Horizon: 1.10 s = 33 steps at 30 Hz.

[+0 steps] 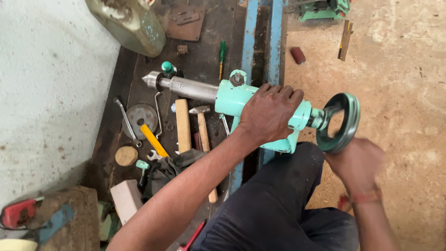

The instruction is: The person cleans and reassembles a lathe tailstock component by wiping the metal body with a cloth, tightening a bolt with a wrench, and turning a handwheel.

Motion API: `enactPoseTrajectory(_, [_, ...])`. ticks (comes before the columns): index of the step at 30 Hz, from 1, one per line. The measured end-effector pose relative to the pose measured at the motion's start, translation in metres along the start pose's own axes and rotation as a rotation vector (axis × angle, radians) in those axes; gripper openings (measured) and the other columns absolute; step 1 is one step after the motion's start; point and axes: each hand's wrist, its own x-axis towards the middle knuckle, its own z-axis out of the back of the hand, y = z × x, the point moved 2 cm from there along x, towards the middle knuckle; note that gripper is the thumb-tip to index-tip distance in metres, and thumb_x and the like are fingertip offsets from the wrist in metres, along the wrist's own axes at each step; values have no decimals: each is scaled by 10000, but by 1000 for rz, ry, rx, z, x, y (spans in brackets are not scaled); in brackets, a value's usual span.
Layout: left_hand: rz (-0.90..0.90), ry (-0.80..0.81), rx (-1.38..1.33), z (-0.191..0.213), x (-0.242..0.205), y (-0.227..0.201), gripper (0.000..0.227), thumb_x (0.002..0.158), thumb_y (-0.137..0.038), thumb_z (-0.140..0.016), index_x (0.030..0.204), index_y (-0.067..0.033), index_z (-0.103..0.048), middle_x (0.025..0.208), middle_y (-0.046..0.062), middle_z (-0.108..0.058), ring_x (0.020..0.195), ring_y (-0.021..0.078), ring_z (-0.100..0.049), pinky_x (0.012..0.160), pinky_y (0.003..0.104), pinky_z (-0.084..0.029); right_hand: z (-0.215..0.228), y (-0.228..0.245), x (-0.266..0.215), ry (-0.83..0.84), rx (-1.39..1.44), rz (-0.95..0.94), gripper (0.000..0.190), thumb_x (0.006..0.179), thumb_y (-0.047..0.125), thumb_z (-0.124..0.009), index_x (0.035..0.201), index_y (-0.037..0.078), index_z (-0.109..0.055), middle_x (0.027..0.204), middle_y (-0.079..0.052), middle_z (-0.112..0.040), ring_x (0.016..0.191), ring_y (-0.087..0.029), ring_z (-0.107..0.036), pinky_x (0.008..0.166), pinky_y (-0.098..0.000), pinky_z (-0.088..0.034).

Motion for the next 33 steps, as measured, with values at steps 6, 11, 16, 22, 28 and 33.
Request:
enactPoseTrajectory(6, [-19, -2, -46, 9, 7, -3, 636, 629, -320, -899, 1110, -49, -584, 1046, 126, -675, 1023, 322, -675, 952, 459, -493, 18, -29, 102, -43, 94, 147, 169, 764, 339, -783, 859, 203, -752, 717, -116, -661, 662, -344, -675, 574, -471, -502])
enactPoseTrajectory(11, [33, 38, -45, -1, 3, -2, 638, 621, -338, -905, 1095, -59, -581, 1045, 128, -674, 1024, 328, -673, 959, 450, -496, 39, -11, -2, -52, -27, -32, 237, 859, 340, -768, 782, 123, -714, 572, -110, -629, 527, -315, -633, 570, -473, -469])
enactPoseTrajectory(16, [-28, 30, -42, 8, 9, -1, 639, 610, -335, -915, 1084, -64, -583, 998, 119, -673, 995, 327, -678, 963, 459, -498, -26, -24, 58, 234, 331, -155, 390, 1010, 323, -658, 701, 86, -635, 534, -124, -593, 488, -306, -652, 543, -413, -488])
enactPoseTrajectory(22, [-16, -9, -11, 6, 13, -4, 670, 610, -348, -928, 1104, -57, -582, 1020, 135, -667, 964, 351, -672, 917, 465, -499, 49, -21, 47, 30, -42, -24, 240, 981, 280, -674, 778, 166, -732, 522, -99, -601, 512, -261, -594, 533, -429, -463])
enactPoseTrajectory(28, [-58, 20, -30, 3, 13, -5, 670, 594, -358, -929, 1096, -71, -590, 1029, 125, -677, 998, 342, -678, 946, 470, -506, -19, -13, 40, 78, 64, 72, 255, 789, 389, -778, 868, 154, -723, 696, -141, -637, 611, -345, -633, 541, -473, -453])
enactPoseTrajectory(33, [-11, 92, 18, 5, 20, -9, 681, 625, -386, -929, 1108, -51, -585, 1006, 148, -671, 979, 365, -672, 940, 502, -493, 28, -43, 80, -109, 18, 89, 199, 919, 314, -753, 796, 170, -691, 634, -95, -587, 605, -309, -601, 579, -469, -435])
